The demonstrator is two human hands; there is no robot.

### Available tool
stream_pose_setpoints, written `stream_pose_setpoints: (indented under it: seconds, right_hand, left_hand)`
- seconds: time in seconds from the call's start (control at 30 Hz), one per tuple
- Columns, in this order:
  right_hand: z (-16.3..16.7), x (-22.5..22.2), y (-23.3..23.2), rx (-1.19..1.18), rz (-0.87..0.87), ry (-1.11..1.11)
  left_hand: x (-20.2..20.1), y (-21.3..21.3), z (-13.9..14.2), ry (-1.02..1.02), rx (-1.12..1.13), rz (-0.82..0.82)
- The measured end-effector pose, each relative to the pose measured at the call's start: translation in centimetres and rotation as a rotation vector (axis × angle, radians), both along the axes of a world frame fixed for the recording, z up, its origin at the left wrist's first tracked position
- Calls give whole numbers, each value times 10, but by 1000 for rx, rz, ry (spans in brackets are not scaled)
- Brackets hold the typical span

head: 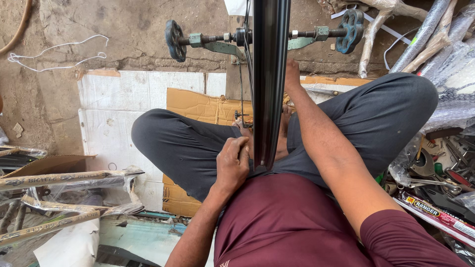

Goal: The person builds a bicycle wheel by inserting spokes into the hub and threading nipples through the rim while the wheel is mounted on a stand.

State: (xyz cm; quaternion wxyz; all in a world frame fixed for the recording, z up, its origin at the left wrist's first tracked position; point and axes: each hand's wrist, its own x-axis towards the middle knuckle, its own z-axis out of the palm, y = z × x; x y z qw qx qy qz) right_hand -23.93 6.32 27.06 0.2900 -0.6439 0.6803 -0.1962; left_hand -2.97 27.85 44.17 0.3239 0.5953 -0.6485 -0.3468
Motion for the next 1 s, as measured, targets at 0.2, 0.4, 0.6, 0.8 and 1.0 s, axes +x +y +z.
stream_pose_setpoints:
  seconds: [0.2, 0.4, 0.6, 0.8, 1.0]
  right_hand:
    - [11, 0, 4, -53, -24, -78]
    - [16, 1, 6, 6, -63, -113]
    - [23, 1, 7, 10, -64, -80]
    - [30, 2, 8, -79, -75, -198]
    - [32, 4, 9, 127, -174, -250]
  left_hand:
    - [-6, 7, 5, -35, -72, -69]
    - [-7, 10, 10, -62, -117, -121]
    - [-7, 12, 11, -85, -110, -140]
    - [-7, 15, 11, -86, -104, -148]
    - [-8, 15, 8, -93, -113, -156]
